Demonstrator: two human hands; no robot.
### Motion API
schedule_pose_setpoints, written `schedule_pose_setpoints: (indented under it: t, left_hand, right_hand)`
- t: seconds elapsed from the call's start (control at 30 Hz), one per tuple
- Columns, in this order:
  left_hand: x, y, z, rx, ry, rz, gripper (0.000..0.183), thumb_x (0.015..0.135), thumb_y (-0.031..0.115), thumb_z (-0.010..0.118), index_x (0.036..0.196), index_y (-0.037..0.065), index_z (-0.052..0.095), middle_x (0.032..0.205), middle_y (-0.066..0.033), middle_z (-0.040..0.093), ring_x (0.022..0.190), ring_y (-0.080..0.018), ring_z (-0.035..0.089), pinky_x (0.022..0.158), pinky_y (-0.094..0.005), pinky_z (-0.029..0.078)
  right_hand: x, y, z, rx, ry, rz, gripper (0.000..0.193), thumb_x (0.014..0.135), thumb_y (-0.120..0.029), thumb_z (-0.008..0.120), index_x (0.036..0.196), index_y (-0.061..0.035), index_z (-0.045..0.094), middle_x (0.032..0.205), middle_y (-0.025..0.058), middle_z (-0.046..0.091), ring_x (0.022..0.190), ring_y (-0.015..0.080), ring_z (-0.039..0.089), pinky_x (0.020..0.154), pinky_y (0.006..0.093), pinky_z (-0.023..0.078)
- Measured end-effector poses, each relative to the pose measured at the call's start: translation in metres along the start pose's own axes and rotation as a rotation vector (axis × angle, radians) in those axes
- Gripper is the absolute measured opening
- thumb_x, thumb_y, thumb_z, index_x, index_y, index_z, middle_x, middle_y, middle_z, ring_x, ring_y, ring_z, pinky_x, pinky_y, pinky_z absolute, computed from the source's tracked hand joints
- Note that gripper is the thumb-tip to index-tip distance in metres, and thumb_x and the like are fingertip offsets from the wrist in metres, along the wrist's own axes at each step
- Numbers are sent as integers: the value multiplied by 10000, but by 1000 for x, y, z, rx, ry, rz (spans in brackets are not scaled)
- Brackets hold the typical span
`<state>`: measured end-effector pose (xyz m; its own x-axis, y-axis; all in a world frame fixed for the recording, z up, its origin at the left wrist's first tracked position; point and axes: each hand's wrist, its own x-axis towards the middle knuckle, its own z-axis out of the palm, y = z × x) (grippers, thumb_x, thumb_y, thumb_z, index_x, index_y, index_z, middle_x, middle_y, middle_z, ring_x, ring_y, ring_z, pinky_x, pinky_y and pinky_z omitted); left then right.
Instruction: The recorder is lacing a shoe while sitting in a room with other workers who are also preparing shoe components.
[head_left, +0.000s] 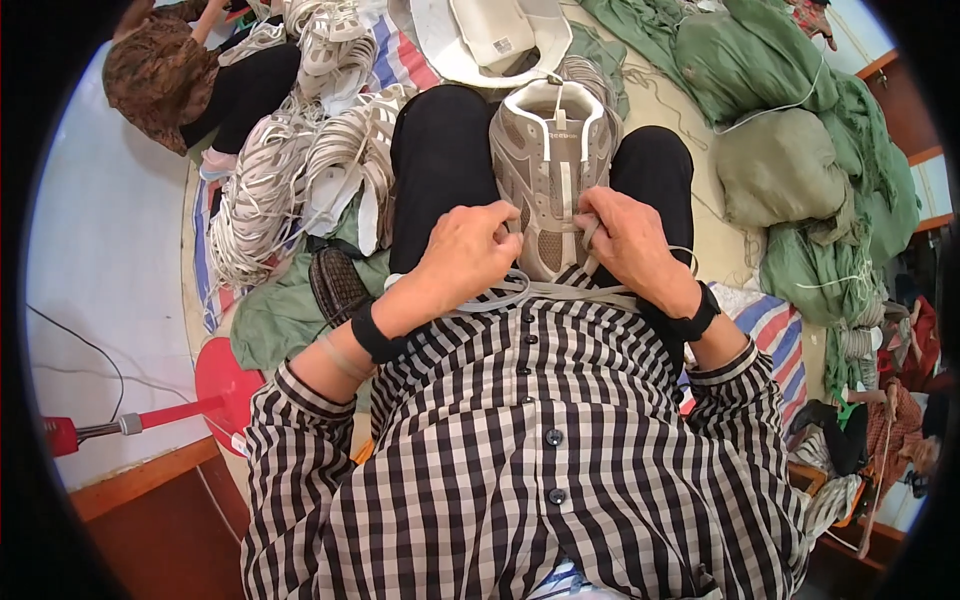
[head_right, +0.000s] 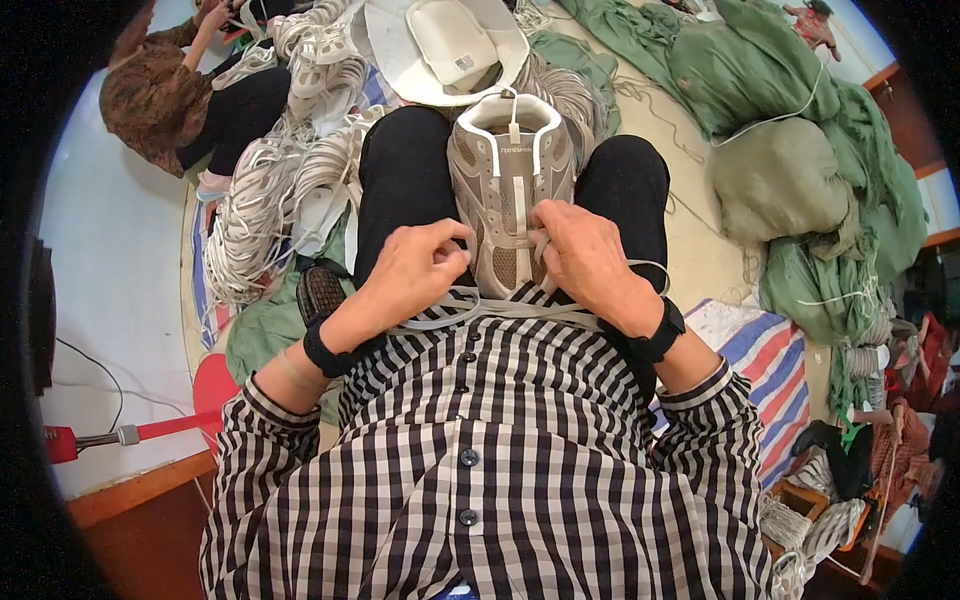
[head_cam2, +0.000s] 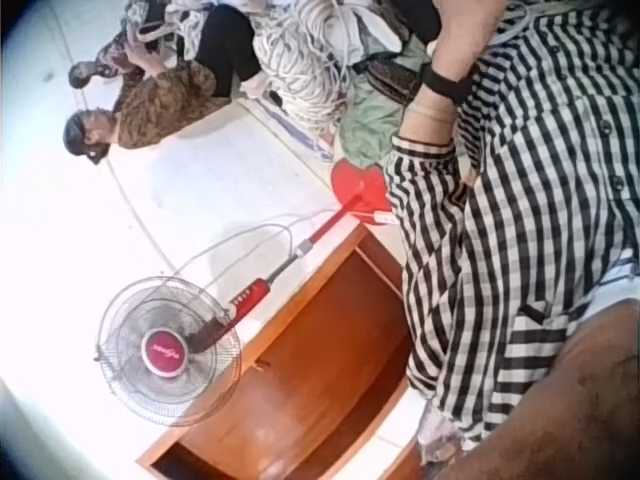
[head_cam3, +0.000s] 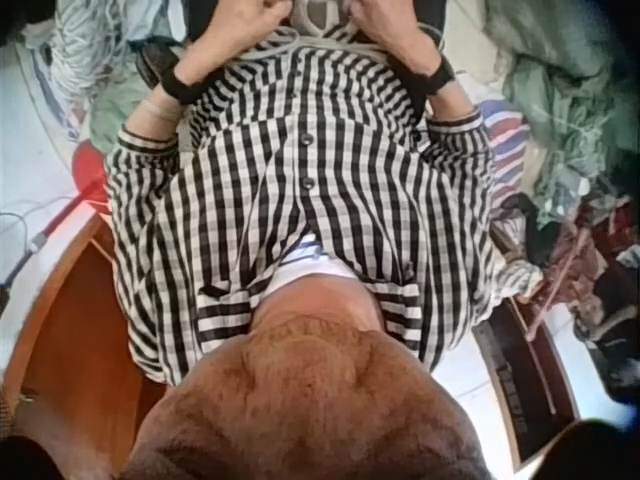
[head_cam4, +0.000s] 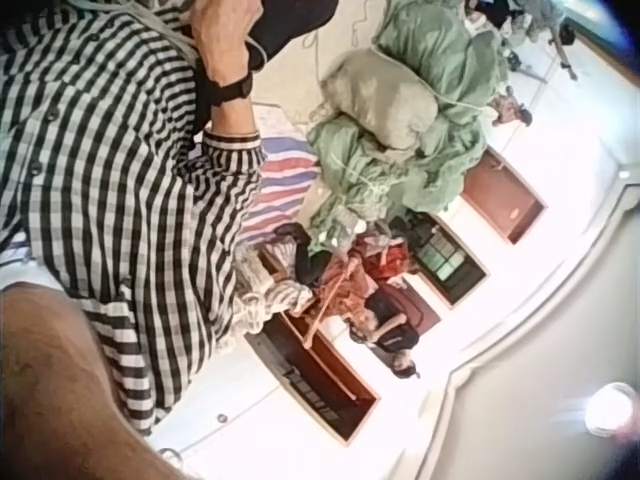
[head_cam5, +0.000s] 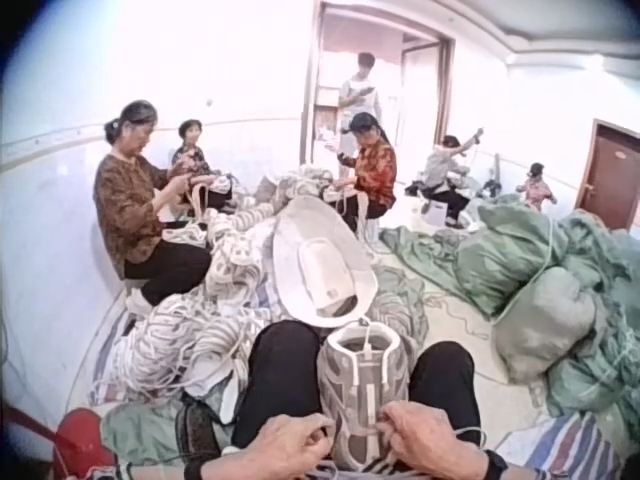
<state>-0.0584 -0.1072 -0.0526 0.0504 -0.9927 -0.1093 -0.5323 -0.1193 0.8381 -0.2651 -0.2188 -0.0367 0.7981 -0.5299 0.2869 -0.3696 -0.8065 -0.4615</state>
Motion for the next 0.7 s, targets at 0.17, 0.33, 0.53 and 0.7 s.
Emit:
schedule_pose_setpoints:
  t: [0.17,0.33,0.53,0.7]
  left_hand:
    - [7,8,8,-123,145,253,251,829,57,585,1071,31,646,658,-129,631,567,-207,614,577,-327,494]
    - [30,14,24,486,190,382,164,823,133,582,956,38,579,671,-194,618,630,-388,627,578,-465,513]
    - [38,33,24,559,68,318,151,829,153,567,887,26,508,700,-224,613,689,-442,611,622,-532,488]
    - [45,27,19,366,-27,300,126,815,132,534,875,22,542,793,-246,626,812,-454,604,697,-534,465]
  right_hand:
    - [-6,7,4,-10,12,1,139,786,-2,562,918,-24,525,818,179,593,782,396,595,660,473,472]
    - [-6,11,11,-70,49,-72,139,736,34,536,865,-18,533,760,185,560,751,409,576,638,470,468]
    - [-8,5,6,-28,61,-74,68,769,-15,522,829,-35,496,726,190,572,724,406,596,610,481,466]
    - [-10,6,5,18,83,-102,63,773,-17,519,828,-32,492,703,183,564,691,411,592,599,488,465]
